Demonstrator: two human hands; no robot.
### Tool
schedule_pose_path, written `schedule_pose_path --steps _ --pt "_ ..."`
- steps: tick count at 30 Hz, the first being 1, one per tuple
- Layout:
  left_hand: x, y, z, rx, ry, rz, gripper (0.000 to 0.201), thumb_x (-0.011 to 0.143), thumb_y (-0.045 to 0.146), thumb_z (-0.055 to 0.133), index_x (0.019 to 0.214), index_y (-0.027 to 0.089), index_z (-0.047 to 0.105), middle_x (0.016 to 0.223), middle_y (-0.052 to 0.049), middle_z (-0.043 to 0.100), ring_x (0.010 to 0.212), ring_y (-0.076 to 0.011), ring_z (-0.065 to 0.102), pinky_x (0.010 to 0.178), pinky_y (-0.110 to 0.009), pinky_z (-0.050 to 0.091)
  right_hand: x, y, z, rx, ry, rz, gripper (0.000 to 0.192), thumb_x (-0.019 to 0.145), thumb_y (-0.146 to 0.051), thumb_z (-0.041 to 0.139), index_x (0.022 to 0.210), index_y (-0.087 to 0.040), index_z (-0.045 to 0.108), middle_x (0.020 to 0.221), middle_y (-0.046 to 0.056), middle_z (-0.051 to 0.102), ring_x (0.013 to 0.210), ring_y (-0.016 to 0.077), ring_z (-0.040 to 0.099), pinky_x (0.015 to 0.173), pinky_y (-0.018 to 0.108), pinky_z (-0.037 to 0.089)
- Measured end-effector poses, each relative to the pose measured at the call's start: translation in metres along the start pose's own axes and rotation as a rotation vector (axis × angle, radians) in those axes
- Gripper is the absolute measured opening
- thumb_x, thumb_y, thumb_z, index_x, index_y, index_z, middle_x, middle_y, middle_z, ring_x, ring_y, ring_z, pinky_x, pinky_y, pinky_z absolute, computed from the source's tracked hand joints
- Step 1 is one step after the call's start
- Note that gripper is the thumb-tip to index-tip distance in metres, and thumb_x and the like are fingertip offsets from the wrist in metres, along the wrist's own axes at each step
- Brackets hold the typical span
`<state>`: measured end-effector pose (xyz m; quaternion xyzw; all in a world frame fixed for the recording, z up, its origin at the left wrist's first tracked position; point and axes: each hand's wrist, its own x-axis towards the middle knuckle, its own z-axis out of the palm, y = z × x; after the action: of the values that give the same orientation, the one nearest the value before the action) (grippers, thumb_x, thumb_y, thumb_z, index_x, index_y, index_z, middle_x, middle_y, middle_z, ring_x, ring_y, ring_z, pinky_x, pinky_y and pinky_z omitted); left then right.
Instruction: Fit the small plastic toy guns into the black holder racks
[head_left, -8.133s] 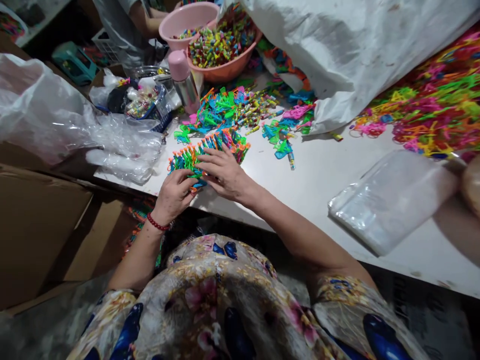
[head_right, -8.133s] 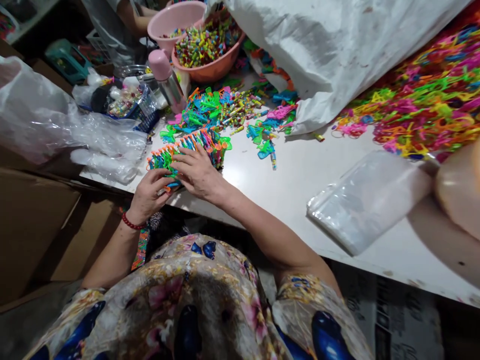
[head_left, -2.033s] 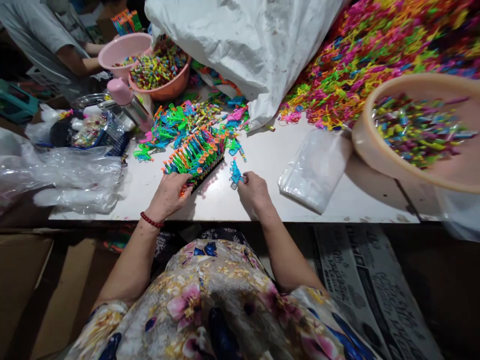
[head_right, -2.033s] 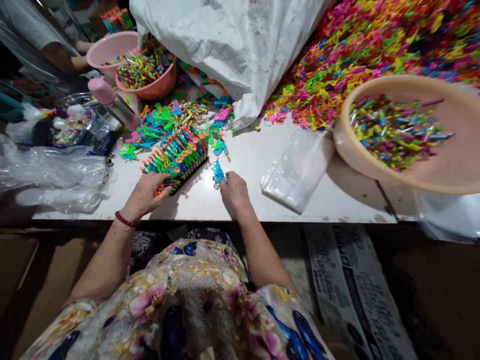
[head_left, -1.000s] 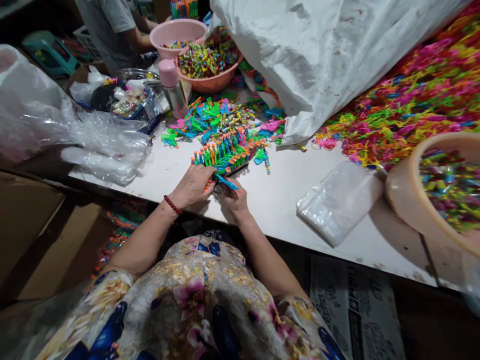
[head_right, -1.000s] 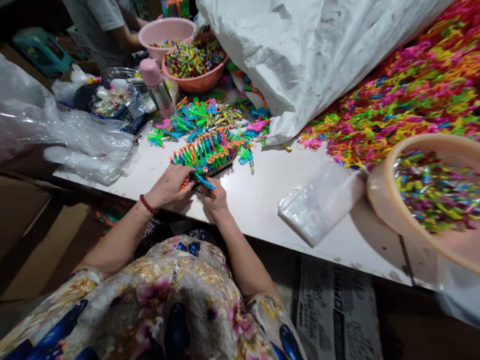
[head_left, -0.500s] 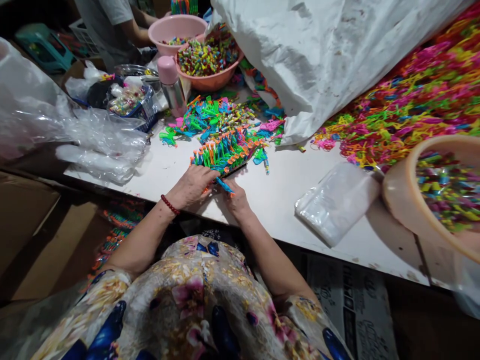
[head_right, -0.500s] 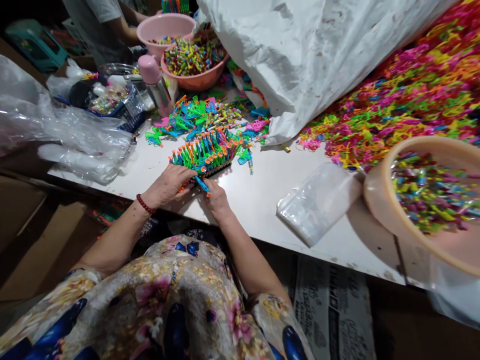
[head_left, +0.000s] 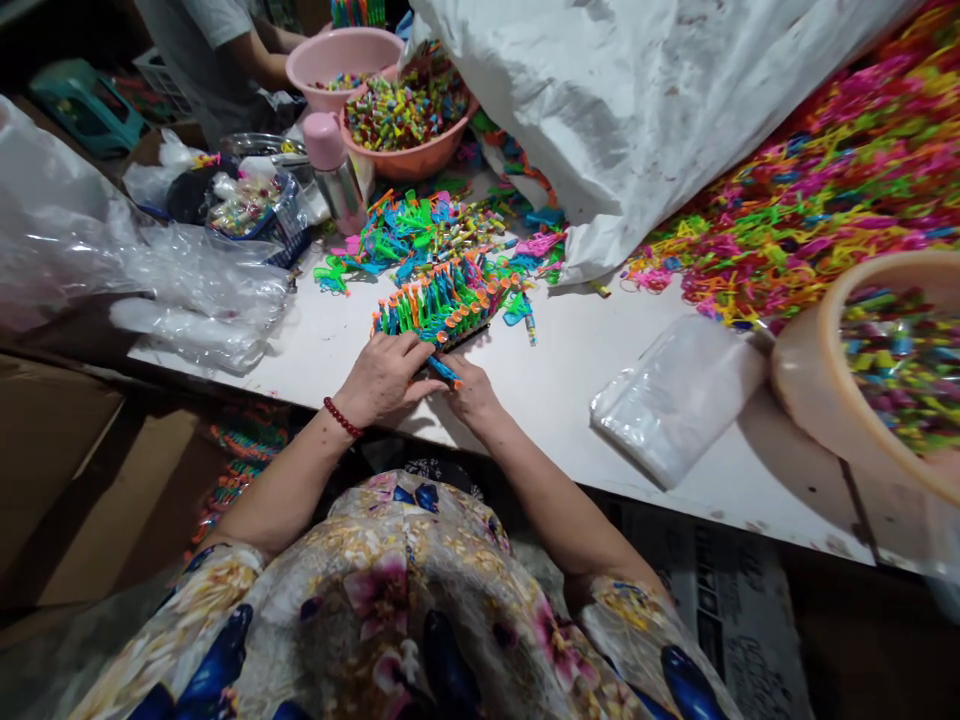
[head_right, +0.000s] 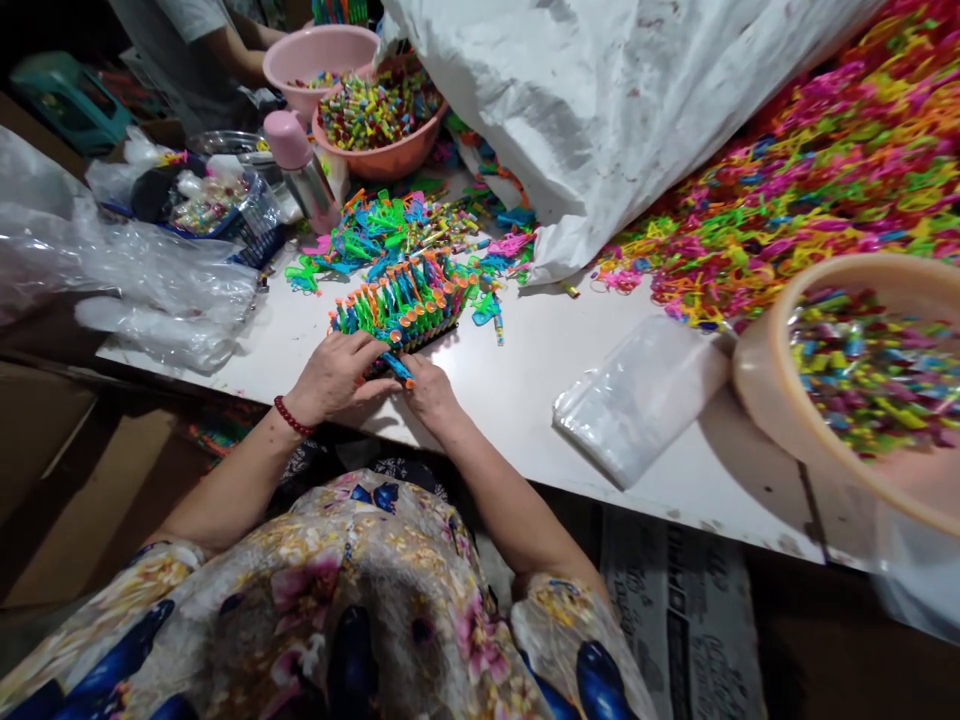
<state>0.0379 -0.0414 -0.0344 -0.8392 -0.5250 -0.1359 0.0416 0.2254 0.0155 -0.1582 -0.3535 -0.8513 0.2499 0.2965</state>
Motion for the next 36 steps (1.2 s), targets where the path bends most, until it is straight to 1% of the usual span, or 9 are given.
schedule_pose_path --steps 3,7,13,20,23,26,30,33,36 --pt "-0.001 0.007 -0.002 0.007 -0.01 -0.039 0.063 0.092 0.076 0.056 0.107 0.016 0.066 0.1 -0.011 0.068 0.093 -0.0289 0.064 0.081 -0.04 0.046 0.001 -0.002 -0.003 -0.004 -0.025 0.001 0.048 0.097 -0.055 0.063 0.128 -0.018 0.065 0.105 0.012 0.072 0.094 0.0272 0.068 0.082 0.035 0.054" --pt "-0.001 0.018 -0.001 0.004 0.01 -0.147 0.069 0.082 0.083 0.063 0.101 0.017 0.063 0.1 -0.012 0.066 0.095 -0.0305 0.062 0.082 -0.041 0.047 0.008 -0.012 -0.007 -0.033 -0.077 0.011 0.039 0.096 -0.047 0.064 0.122 -0.017 0.066 0.098 0.009 0.07 0.086 0.0245 0.064 0.076 0.033 0.051" --pt "0.0 0.025 0.002 0.089 0.074 -0.26 0.054 0.09 0.071 0.065 0.095 0.018 0.062 0.096 -0.012 0.065 0.094 -0.0305 0.06 0.083 -0.042 0.049 0.016 -0.029 -0.014 -0.084 -0.135 0.001 0.015 0.098 -0.024 0.058 0.105 -0.017 0.068 0.09 0.008 0.067 0.083 0.0228 0.061 0.078 0.032 0.05" --pt "0.001 0.015 -0.006 0.126 -0.014 -0.248 0.019 0.102 0.035 0.058 0.096 0.018 0.064 0.097 -0.01 0.066 0.101 -0.0296 0.06 0.087 -0.04 0.049 0.012 -0.059 -0.071 -0.364 0.132 -0.106 0.029 0.103 -0.017 0.045 0.12 -0.015 0.069 0.108 0.015 0.068 0.1 0.0281 0.056 0.09 0.041 0.046" --pt "0.002 0.011 -0.006 0.137 -0.05 -0.262 0.017 0.103 0.028 0.053 0.099 0.018 0.066 0.098 -0.01 0.067 0.1 -0.0287 0.061 0.087 -0.039 0.049 0.017 -0.064 -0.087 -0.356 0.119 -0.123 0.025 0.104 -0.021 0.048 0.114 -0.018 0.071 0.11 0.014 0.069 0.101 0.0271 0.056 0.09 0.04 0.045" --pt "0.002 0.009 -0.005 0.15 -0.082 -0.284 0.016 0.102 0.022 0.052 0.1 0.018 0.067 0.098 -0.01 0.067 0.098 -0.0284 0.061 0.085 -0.038 0.048 0.021 -0.058 -0.08 -0.301 -0.04 -0.076 0.02 0.102 -0.022 0.053 0.107 -0.018 0.071 0.101 0.012 0.069 0.096 0.0247 0.058 0.085 0.036 0.046" --pt "0.002 0.005 -0.005 0.138 -0.101 -0.282 0.018 0.102 0.018 0.05 0.1 0.018 0.069 0.099 -0.01 0.067 0.098 -0.0281 0.062 0.085 -0.038 0.048 0.02 -0.041 -0.046 -0.155 -0.189 0.124 0.015 0.098 -0.019 0.057 0.108 -0.016 0.068 0.099 0.01 0.07 0.092 0.0216 0.062 0.081 0.031 0.046" --pt "0.002 0.003 -0.007 0.119 -0.114 -0.278 0.019 0.101 0.017 0.05 0.101 0.019 0.069 0.099 -0.01 0.067 0.099 -0.0275 0.062 0.085 -0.037 0.048 0.02 -0.032 -0.023 -0.042 -0.099 0.275 0.019 0.095 -0.02 0.057 0.112 -0.015 0.064 0.102 0.01 0.069 0.088 0.0215 0.062 0.078 0.03 0.046" --pt "0.002 0.001 -0.008 0.113 -0.12 -0.256 0.02 0.101 0.016 0.049 0.103 0.019 0.07 0.099 -0.01 0.067 0.098 -0.0276 0.062 0.085 -0.037 0.049 0.022 -0.028 -0.013 0.012 0.046 0.253 0.025 0.095 -0.022 0.054 0.119 -0.016 0.06 0.109 0.012 0.067 0.09 0.0229 0.062 0.078 0.032 0.049"
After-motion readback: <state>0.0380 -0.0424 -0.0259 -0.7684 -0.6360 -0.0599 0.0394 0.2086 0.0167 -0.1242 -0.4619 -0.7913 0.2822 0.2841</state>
